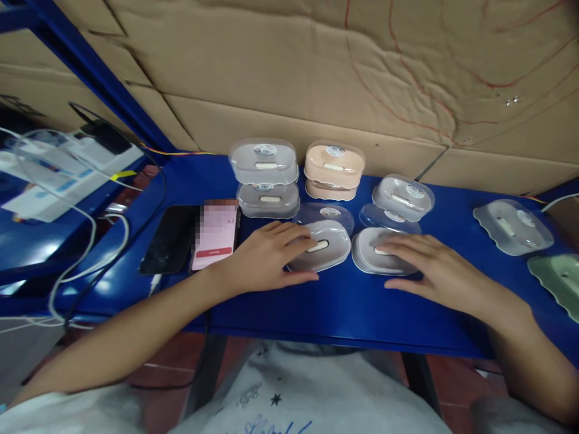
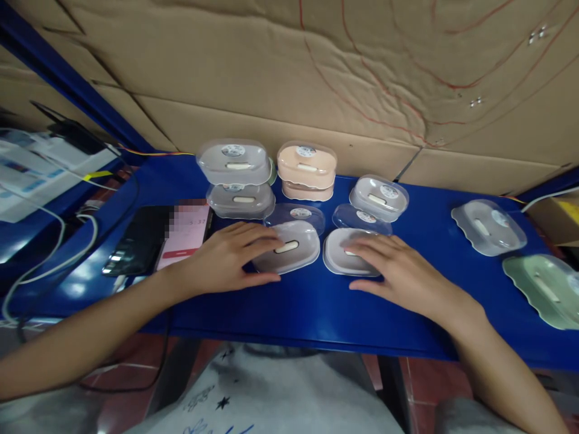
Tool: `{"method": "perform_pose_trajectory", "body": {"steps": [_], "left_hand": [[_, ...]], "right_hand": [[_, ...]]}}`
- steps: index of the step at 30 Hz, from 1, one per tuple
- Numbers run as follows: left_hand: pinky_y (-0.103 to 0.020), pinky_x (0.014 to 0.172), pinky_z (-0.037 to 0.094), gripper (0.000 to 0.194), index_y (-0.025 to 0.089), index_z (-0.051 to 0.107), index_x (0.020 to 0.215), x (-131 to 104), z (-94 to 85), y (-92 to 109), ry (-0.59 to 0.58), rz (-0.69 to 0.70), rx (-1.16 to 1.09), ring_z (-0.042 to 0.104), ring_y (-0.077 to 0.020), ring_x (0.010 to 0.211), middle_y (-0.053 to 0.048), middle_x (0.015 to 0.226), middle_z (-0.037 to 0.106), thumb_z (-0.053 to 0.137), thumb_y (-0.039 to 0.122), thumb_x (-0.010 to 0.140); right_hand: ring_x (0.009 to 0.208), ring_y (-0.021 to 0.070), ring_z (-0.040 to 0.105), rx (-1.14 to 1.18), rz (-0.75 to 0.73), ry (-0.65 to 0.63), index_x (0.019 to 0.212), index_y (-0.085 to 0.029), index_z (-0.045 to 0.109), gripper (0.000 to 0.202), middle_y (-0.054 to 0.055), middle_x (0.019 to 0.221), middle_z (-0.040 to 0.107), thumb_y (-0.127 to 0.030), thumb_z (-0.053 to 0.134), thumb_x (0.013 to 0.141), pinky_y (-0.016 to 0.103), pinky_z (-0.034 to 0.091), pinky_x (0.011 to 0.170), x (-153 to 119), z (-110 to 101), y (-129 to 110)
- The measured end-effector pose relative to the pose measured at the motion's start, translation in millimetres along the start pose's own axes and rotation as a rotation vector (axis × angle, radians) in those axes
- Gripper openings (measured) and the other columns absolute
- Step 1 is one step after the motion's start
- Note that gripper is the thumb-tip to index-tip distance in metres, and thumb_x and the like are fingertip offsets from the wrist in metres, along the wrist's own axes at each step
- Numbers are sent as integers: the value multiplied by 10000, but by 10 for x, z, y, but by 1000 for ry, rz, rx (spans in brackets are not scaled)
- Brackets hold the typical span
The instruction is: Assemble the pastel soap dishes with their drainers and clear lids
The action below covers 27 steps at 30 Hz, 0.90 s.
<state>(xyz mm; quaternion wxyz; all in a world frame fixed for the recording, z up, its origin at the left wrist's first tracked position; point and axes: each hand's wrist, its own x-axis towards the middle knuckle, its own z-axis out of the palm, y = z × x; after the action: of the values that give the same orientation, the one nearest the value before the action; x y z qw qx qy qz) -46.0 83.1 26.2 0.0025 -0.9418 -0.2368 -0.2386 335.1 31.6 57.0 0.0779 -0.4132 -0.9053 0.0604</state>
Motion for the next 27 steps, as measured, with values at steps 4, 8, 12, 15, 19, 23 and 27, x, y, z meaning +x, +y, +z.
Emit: {"method": "perform_pose_trajectory", "body": {"steps": [4, 8, 12, 15, 19, 23, 27], "left_hand": [[-476, 1077, 500, 375, 178, 712, 1328, 6, -30, 17, -128, 20, -62, 703, -306, 1265, -117, 1372, 756, 687, 435, 1055], [-460, 1134, 436, 279, 211, 709, 1319, 26, -69, -7, -112, -12, -250, 706, -253, 1255, -70, 1344, 781, 640, 353, 1089], [-430, 1113, 453, 266, 218, 699, 1332, 43, -119, 9, -81, -82, -331, 711, -233, 1198, -64, 1265, 803, 618, 304, 1094], [-429, 1102, 473, 254, 213, 702, 1315, 44, -95, 23, -66, -84, -299, 714, -236, 1181, -72, 1220, 806, 602, 306, 1101], [-452, 1122, 477, 221, 200, 710, 1279, 35, 13, 7, 17, -14, -123, 711, -248, 1218, -83, 1268, 790, 588, 249, 1100], [-458, 1012, 544, 235, 190, 721, 1257, 24, 64, -25, 139, -72, 59, 721, -277, 1171, -115, 1280, 768, 598, 154, 1061], [-428, 989, 584, 195, 208, 720, 1216, 34, 4, -55, 145, -132, 26, 734, -253, 1123, -102, 1223, 764, 607, 186, 1059]], "right_hand": [[1349, 293, 670, -69, -30, -14, 1479, -268, 632, 417, 64, 1481, 694, -426, 565, 1098, 511, 544, 1135, 2, 73, -51], [1304, 266, 703, -20, -38, 13, 1479, -276, 637, 393, 48, 1439, 724, -385, 543, 1113, 481, 548, 1114, 31, 18, -30], [1246, 262, 733, 6, -28, 25, 1486, -253, 632, 407, 65, 1401, 744, -391, 540, 1115, 451, 567, 1059, 49, -22, -2], [1238, 259, 737, -36, -42, 58, 1467, -238, 636, 390, 68, 1374, 757, -379, 532, 1118, 437, 566, 1043, 72, 5, 13], [1219, 261, 741, -147, -58, 164, 1471, -235, 612, 383, 67, 1364, 763, -319, 579, 1099, 429, 561, 1007, 102, 45, 8], [1172, 252, 755, -140, -67, 294, 1432, -273, 637, 364, 49, 1306, 787, -245, 613, 1069, 413, 555, 993, 97, 9, 46], [1271, 285, 702, -80, 83, 390, 1391, -283, 664, 338, 103, 1356, 754, -273, 505, 1093, 474, 512, 1108, 122, -94, 336]]}}
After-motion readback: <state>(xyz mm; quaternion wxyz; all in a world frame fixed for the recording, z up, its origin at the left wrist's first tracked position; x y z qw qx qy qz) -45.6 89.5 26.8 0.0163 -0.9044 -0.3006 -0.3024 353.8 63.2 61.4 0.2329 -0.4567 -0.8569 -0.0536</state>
